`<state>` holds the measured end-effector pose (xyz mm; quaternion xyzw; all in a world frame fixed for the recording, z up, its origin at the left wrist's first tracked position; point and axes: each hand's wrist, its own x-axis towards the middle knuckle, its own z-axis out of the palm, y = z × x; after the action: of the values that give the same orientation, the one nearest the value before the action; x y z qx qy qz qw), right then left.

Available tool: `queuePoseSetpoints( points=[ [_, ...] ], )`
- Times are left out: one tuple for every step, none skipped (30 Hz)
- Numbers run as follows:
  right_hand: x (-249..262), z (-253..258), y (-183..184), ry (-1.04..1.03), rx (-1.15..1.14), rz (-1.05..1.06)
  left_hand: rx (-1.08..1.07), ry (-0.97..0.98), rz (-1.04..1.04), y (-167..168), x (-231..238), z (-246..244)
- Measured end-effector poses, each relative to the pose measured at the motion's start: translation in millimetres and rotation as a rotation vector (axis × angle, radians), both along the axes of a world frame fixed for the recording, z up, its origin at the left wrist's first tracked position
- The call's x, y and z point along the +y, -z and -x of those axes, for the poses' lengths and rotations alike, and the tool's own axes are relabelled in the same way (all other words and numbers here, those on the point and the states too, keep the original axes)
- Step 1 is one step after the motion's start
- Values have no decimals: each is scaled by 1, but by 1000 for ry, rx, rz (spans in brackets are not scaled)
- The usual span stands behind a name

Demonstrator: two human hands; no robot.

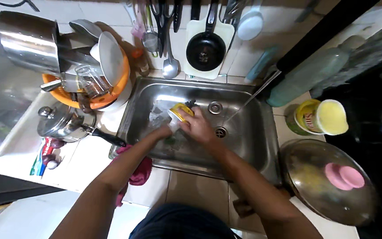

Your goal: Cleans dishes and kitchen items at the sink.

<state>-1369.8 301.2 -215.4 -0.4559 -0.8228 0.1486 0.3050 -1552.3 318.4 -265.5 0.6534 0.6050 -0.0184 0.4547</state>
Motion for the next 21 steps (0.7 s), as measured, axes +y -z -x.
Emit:
queuePoseSetpoints(
  points=[
    [-2,2,0,-27,-27,-94,71,-4,24,-5,0,5],
    [-2,2,-2,-42,-37,-157,111,-26,33,-6,3,11],
    [-2,0,-2,-41,-17,-183,107,-51,29,-6,8,19],
    [-1,-4,-2,-18,29,-169,82,-83,-10,-4,13,27],
    [-1,-9,-3,28,84,-120,70,-125,-53,-5,17,35],
    [-1,-15,-3,85,128,-53,84,-174,-87,-8,20,40],
    [-2,-24,-5,143,157,29,122,-210,-119,-11,22,44],
    [-3,-34,-8,190,167,115,171,-229,-157,-10,25,49],
    [-7,-45,-11,230,165,201,233,-228,-199,-5,27,54],
    [-9,-56,-12,267,160,274,301,-216,-243,3,27,58],
    [-12,-67,-13,305,156,346,368,-208,-269,8,25,59],
    [-15,-77,-12,338,165,389,428,-192,-257,8,20,55],
    [-19,-86,-11,360,174,407,479,-145,-144,-9,14,43],
    [-23,-94,-11,376,178,417,519,-41,72,-34,13,26],
    [-27,-102,-9,388,176,420,526,48,166,-40,12,11],
    [-31,-107,-7,405,172,437,482,108,144,-28,6,1],
    [-34,-111,-6,428,177,462,405,143,44,-3,-2,-5],
    [-36,-113,-6,447,191,484,330,190,-4,12,-10,-16],
    [-38,-113,-6,459,209,504,288,253,24,6,-19,-34],
    [-40,-112,-6,469,228,518,283,317,82,-14,-31,-58],
    [-41,-111,-6,479,250,527,296,367,123,-37,-42,-83]
  ],
)
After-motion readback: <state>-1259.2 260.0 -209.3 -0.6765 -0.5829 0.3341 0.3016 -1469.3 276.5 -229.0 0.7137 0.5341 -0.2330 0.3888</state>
